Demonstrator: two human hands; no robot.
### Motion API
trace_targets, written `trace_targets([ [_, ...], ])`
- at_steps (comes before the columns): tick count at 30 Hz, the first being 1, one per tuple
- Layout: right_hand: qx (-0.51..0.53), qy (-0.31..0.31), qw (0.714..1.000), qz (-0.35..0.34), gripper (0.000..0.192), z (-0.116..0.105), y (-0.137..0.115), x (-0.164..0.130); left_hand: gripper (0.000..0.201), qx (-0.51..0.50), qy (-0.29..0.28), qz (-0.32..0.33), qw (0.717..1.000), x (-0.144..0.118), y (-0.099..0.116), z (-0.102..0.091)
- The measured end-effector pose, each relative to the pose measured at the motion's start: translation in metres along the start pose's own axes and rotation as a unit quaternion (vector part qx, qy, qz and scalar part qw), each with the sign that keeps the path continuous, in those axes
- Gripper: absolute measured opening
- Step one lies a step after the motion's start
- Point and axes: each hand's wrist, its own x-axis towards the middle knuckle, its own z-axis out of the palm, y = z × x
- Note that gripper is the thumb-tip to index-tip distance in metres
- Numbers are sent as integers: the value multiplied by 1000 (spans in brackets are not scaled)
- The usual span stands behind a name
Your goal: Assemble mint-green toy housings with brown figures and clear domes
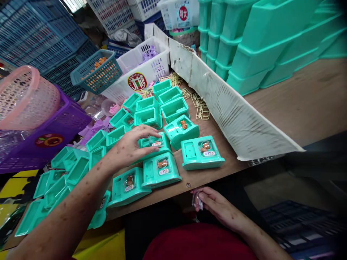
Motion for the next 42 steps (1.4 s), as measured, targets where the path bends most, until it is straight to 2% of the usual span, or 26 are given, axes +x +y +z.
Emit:
trace_targets([
  [5, 23, 7, 1000, 3, 41, -1, 4, 0, 25, 8, -57, 50, 997, 4, -12, 1],
  [9, 29, 3, 1000, -3, 38, -2, 5, 0, 22, 48, -33, 66, 996, 5, -11, 5],
  [13, 30, -1, 1000, -4, 37, -4, 6, 0, 23, 42, -21, 23, 999, 8, -3, 13],
  [15, 23, -1, 1000, -5, 37, -5, 7, 0, 24, 18, -20, -21, 999, 10, 0, 16],
  [18, 23, -2, 1000, -5, 38, -7, 9, -1, 43, -20, -8, -91, 996, 12, -2, 16],
  [23, 24, -4, 1000, -8, 36, -8, 11, -1, 45, -48, 6, -88, 995, 13, -10, 17],
  [28, 17, -13, 1000, -13, 38, -8, 8, -2, 49, -82, 21, -116, 990, 13, -13, 20],
  [34, 1, -3, 1000, -15, 46, -6, 8, 3, 45, 33, -32, -133, 990, 22, -15, 13],
  [37, 8, -3, 1000, -12, 54, -2, 6, 5, 45, 7, -52, -157, 986, 27, -11, 10],
  [42, -5, -17, 999, -37, 64, 10, -4, -3, 49, 20, -30, -169, 985, 28, 5, 7],
])
